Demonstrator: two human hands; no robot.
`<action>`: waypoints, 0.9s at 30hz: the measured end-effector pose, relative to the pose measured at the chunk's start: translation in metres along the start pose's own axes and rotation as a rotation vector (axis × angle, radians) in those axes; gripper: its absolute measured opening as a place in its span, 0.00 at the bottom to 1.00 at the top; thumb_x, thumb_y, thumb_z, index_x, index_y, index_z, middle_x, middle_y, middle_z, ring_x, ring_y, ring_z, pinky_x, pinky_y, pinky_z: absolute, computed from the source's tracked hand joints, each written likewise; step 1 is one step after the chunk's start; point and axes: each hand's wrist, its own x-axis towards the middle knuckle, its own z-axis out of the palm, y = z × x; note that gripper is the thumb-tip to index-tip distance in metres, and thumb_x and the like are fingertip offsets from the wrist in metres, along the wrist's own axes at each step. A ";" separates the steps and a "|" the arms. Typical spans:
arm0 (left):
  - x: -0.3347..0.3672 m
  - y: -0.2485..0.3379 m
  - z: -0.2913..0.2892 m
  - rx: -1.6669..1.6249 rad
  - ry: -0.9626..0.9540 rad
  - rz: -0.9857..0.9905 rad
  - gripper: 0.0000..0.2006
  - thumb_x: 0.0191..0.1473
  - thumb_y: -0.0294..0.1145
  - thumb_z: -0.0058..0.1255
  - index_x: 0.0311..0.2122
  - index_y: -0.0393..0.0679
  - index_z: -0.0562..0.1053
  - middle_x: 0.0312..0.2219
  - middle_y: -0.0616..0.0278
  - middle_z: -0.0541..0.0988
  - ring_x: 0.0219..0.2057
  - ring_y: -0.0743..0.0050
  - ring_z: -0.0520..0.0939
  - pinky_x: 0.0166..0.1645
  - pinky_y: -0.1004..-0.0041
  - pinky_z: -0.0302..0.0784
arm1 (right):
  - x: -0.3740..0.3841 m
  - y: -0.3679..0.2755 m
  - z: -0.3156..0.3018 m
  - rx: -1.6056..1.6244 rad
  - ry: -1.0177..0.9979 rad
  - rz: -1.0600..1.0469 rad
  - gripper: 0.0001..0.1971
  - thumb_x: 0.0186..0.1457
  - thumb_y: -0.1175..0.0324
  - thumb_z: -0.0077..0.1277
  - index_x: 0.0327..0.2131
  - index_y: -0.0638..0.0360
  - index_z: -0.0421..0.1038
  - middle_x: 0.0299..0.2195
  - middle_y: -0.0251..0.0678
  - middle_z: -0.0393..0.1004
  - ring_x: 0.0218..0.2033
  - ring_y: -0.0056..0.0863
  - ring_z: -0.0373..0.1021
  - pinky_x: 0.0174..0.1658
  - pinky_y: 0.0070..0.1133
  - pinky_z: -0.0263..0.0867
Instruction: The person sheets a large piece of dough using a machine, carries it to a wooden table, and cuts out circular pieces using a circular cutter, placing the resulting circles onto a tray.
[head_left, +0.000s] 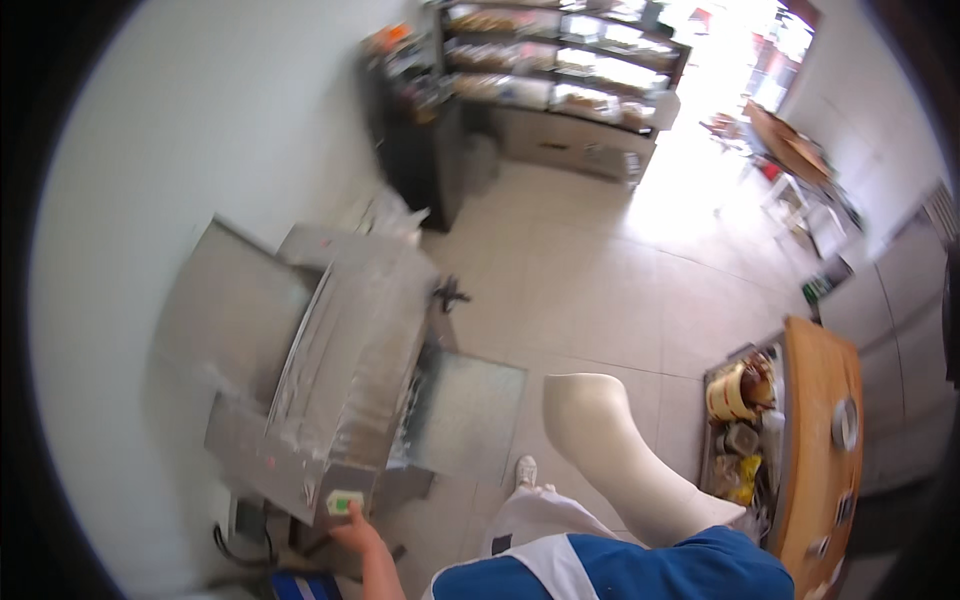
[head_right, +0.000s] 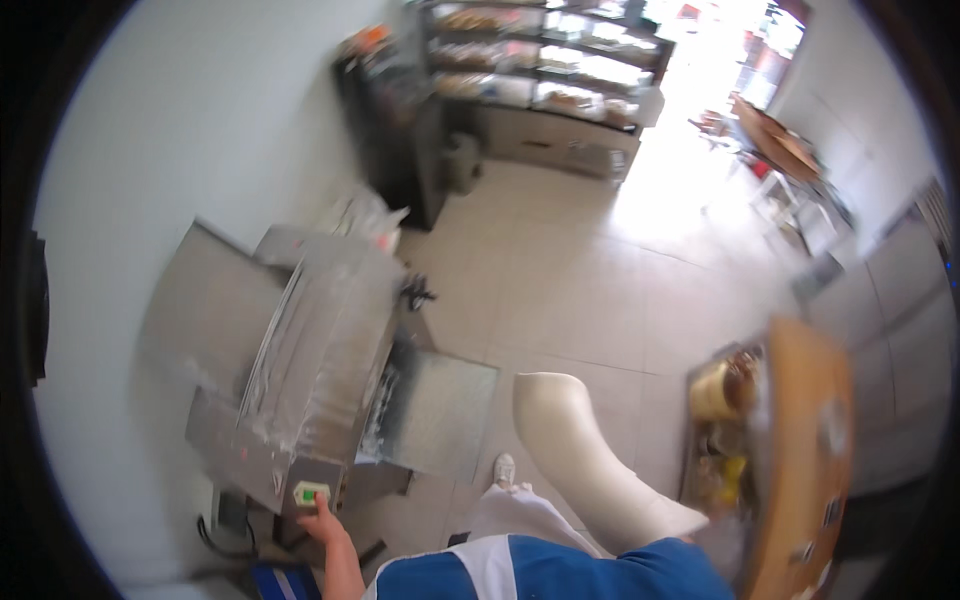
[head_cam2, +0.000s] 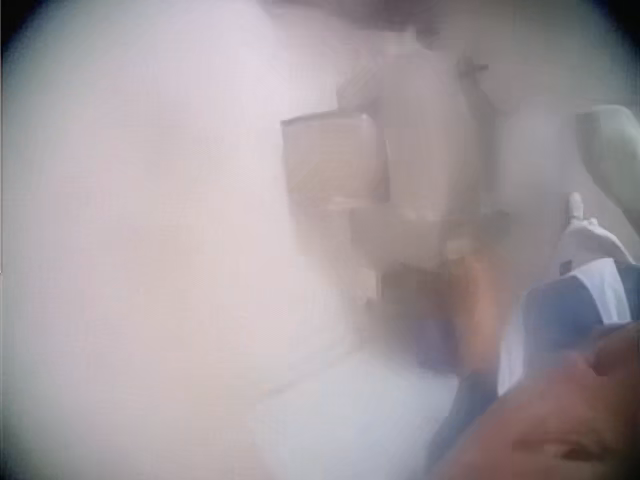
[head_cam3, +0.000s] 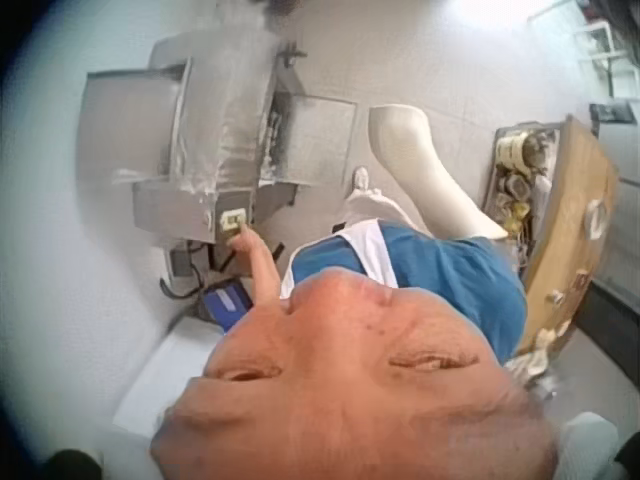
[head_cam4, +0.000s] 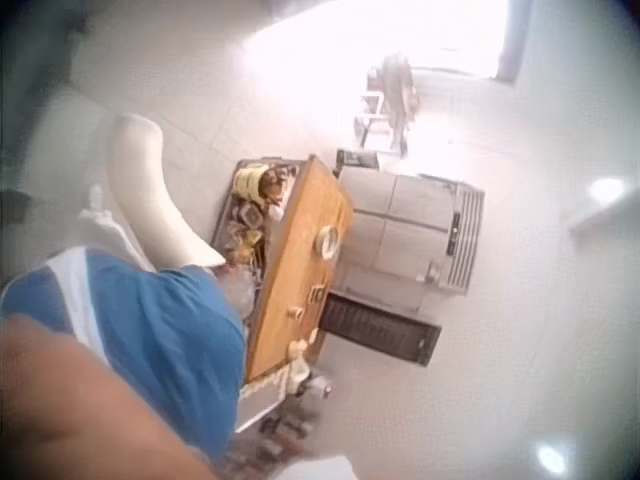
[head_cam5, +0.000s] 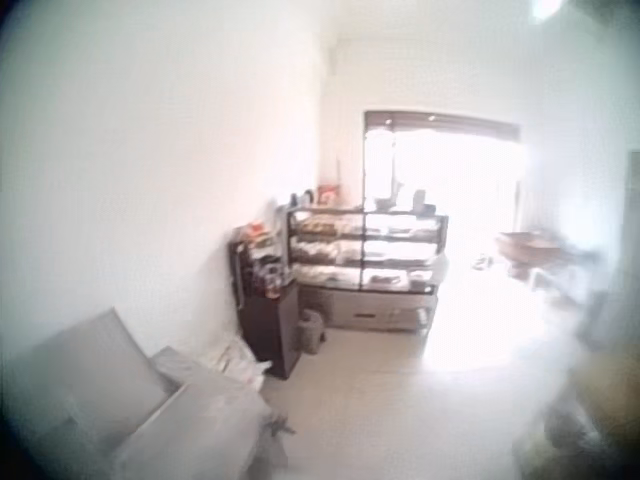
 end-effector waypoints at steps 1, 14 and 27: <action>-0.002 0.015 -0.013 0.111 0.080 0.018 0.30 0.36 0.42 0.56 0.37 0.25 0.60 0.32 0.43 0.69 0.32 0.54 0.72 0.36 0.66 0.68 | -0.004 -0.011 -0.012 0.035 -0.084 -0.012 0.02 0.27 0.71 0.47 0.10 0.51 0.65 0.12 0.29 0.63 0.14 0.25 0.60 0.15 0.22 0.52; -0.127 -0.092 0.091 0.289 -1.374 0.053 0.24 0.43 0.46 0.47 0.34 0.31 0.65 0.30 0.46 0.71 0.31 0.62 0.72 0.33 0.63 0.66 | -0.133 0.003 -0.112 0.305 0.399 0.050 0.02 0.29 0.70 0.47 0.12 0.52 0.65 0.14 0.30 0.63 0.17 0.25 0.61 0.18 0.22 0.53; -0.331 0.074 0.112 0.276 -1.866 0.281 0.23 0.44 0.46 0.44 0.36 0.32 0.63 0.31 0.48 0.70 0.33 0.62 0.72 0.34 0.64 0.66 | -0.330 0.105 -0.008 1.061 0.694 0.598 0.03 0.32 0.70 0.46 0.16 0.54 0.64 0.17 0.31 0.64 0.19 0.26 0.61 0.21 0.22 0.54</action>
